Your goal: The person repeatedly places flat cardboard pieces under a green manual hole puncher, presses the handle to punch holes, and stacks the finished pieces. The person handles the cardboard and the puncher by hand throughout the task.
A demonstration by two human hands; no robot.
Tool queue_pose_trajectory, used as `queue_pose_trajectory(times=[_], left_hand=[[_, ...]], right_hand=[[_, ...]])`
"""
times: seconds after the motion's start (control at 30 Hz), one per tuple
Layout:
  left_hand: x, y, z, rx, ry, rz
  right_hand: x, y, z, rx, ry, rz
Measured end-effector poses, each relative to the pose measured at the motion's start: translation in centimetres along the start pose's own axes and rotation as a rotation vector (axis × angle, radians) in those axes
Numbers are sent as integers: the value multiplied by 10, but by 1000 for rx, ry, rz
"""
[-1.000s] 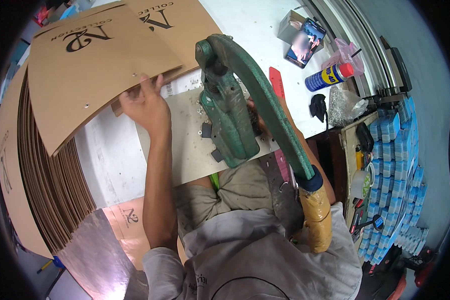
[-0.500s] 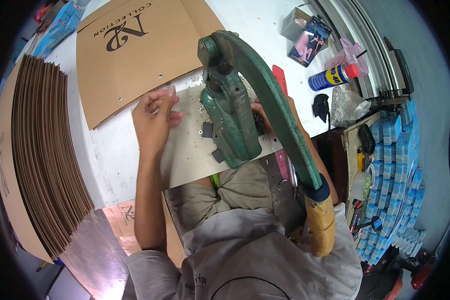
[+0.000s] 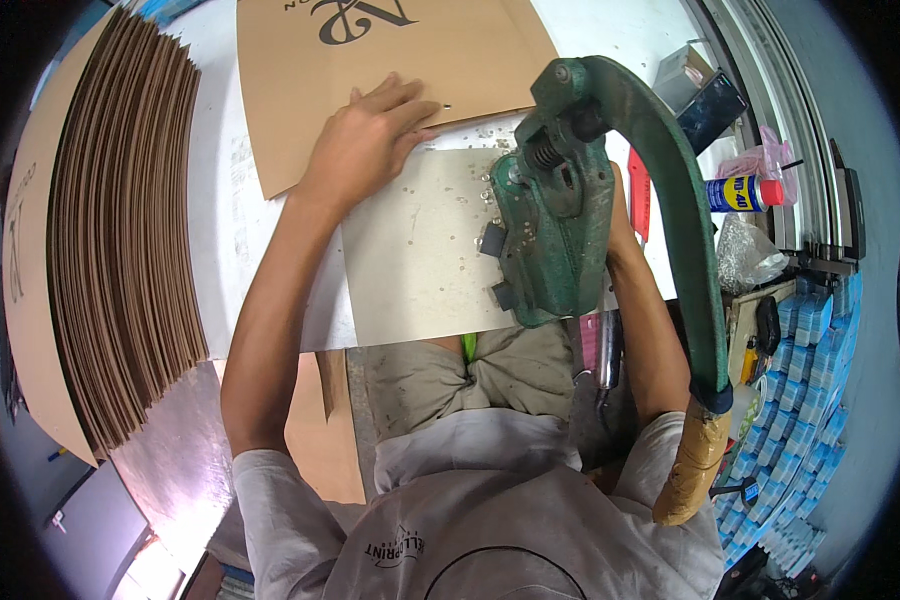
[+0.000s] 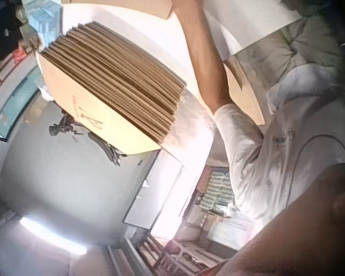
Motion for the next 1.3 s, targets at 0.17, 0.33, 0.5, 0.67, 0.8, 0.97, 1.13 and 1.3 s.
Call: queue_pose_trajectory(times=[0.17,0.33,0.5,0.67,0.8,0.97,1.13,1.3], left_hand=[[7,8,12,-84,8,-36],[7,15,22,-268,140,110],[7,17,28,-242,119,146],[4,15,47,67,-11,124],[1,17,62,109,-48,97],[7,19,72,148,-27,142],[16,27,92,193,-106,107],[18,28,94,183,-150,108]], right_hand=[[2,21,-18,157,18,-126],[0,25,-32,27,37,-65],[0,20,-49,267,-140,-36],[-5,21,-50,-95,180,45],[-8,17,-27,-585,268,119],[-8,10,-21,-148,255,161],[7,6,-25,-82,167,148],[7,9,-45,96,81,141]])
Point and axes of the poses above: each hand's wrist, its own x-axis away from the middle knuckle, its own y-axis out of the palm, z = x × y, the point moved 5 cm from there along -x, towards the middle knuckle, and after that the axes turned 5 degrees about -y, right-handed, at the moved point
